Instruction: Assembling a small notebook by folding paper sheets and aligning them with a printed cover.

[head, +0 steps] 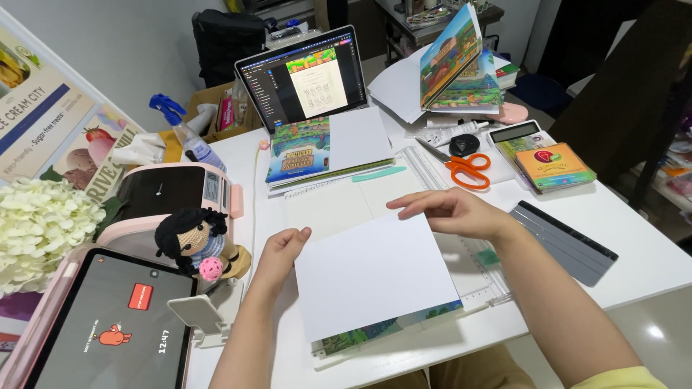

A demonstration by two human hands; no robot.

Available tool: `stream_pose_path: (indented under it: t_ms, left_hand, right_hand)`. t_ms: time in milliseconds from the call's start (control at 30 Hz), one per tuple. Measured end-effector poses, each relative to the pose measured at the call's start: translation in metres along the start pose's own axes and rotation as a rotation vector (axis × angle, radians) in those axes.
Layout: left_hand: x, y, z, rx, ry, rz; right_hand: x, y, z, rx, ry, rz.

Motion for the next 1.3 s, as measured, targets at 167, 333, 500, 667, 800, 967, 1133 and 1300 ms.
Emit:
stream_pose_path:
  t_ms: [167,333,500,667,800,967,1133,1300]
  left_hand:
    - [0.011,0.010,-0.007,-0.002,-0.109,-0.129]
    - [0.039,0.007,0.000,0.111,0.021,-0.213]
    - [0.059,-0.079,-0.050,0.291,0.004,-0.240]
    - [0.051,-0.062,-0.038,0.356,0.010,-0.200]
    - [0.049,-0.086,-0.057,0.422,-0.059,-0.090]
    - [0.034,-0.086,-0.060,0.330,-0.136,0.116]
    - [0.026,-0.096,-0.060,0.394,-0.240,0.357]
    - [0.022,-0.103,-0.064,0.506,-0.348,0.438]
  right_hand:
    - [-0.022,-0.022,0.004,-0.043,-0.400,-0.042]
    - [-0.048,-0.046,-0.009,-0.070,-0.663,-0.024]
    - [-0.044,-0.040,-0.011,-0.088,-0.652,0.088]
    - [-0.046,-0.056,-0.010,0.025,-0.612,0.097]
    - [-0.034,-0.038,-0.008,0.035,-0.626,0.211]
    - [-0.030,-0.033,-0.008,0.039,-0.407,-0.004]
    - [-0.037,-0.036,-0.006,0.003,-0.446,-0.235]
    - [-0.029,-0.006,-0.007,-0.171,-0.476,-0.428]
Point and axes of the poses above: each hand's wrist, its own z-axis towards the middle knuckle, its own x-axis out of the palm, y = z × x, the point moved 10 cm from there along z, towards the middle knuckle, and after that the axes turned 11 degrees about y, right-handed, at the moved point
